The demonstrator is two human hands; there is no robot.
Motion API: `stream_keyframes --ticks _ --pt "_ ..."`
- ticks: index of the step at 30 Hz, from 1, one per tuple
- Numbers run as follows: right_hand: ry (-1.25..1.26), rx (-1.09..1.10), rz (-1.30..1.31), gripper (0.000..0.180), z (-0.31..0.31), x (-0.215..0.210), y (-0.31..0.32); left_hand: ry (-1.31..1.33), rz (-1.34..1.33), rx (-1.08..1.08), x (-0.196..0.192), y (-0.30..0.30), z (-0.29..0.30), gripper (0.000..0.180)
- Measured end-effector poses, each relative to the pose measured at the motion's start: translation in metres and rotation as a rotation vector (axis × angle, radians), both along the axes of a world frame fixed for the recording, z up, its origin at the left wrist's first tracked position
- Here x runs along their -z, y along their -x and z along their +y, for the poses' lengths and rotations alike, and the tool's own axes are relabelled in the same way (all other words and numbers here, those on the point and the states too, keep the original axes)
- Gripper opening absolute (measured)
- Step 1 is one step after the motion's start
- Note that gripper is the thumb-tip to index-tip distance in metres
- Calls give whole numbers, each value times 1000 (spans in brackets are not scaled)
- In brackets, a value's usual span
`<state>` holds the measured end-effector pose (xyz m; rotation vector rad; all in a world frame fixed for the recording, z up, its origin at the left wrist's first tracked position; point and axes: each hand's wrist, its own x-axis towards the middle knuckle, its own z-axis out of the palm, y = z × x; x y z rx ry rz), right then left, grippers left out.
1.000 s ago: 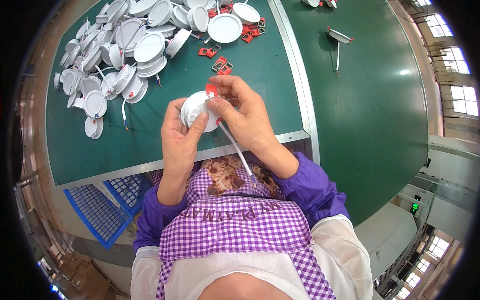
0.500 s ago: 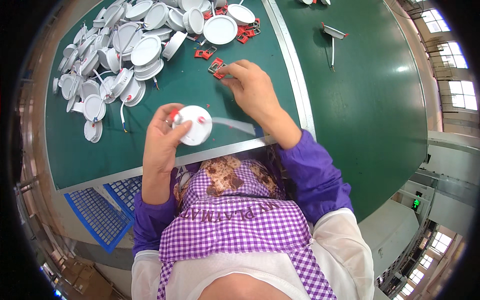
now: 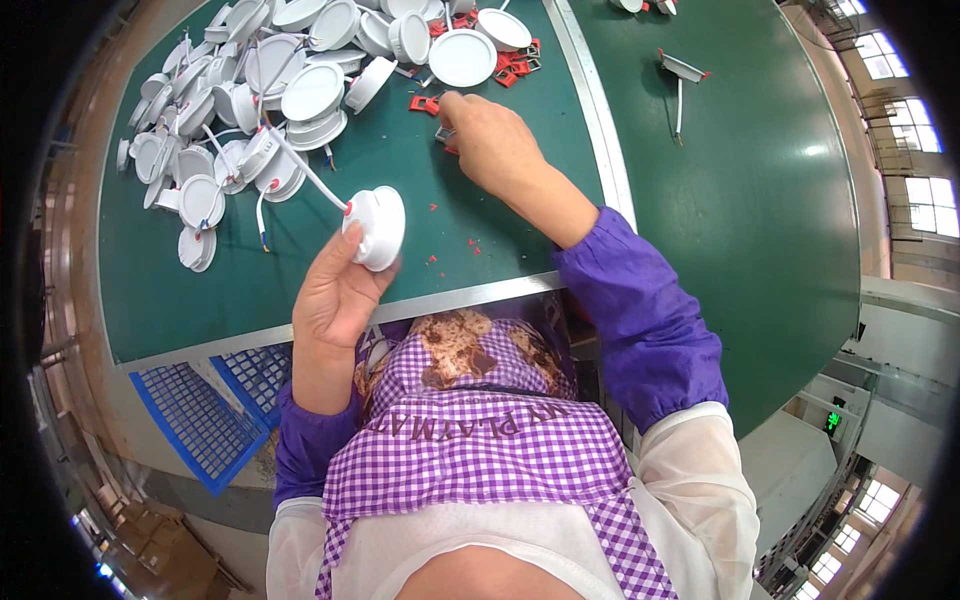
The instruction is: The person assembles circular light fixtures by attaching spring clips to the edges of each light housing by hand and placing the assembled units onto the table.
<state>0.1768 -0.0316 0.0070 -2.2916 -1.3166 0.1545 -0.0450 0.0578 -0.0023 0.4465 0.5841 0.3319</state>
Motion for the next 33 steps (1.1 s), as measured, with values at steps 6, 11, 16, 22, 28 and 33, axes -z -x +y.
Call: stream_keyframes --ticks 6,11,16,22,28,33 --pt "-413 85 421 12 -17 -22 46 -178 89 35 -1 -5 -8 35" --pt "-546 8 176 13 -25 -25 75 -425 123 -104 -9 -20 -23 30" --pt "-540 -3 99 20 -32 -18 87 -600 79 -204 -2 -25 -28 28" --pt "-431 -81 -84 36 -35 -25 89 -714 54 -263 -2 -27 -34 26" --pt "-397 -79 -46 32 -34 -24 93 -927 162 -175 5 -22 -28 32" --pt "-483 -72 22 26 -32 -17 89 -1060 147 -159 10 -22 -21 22"
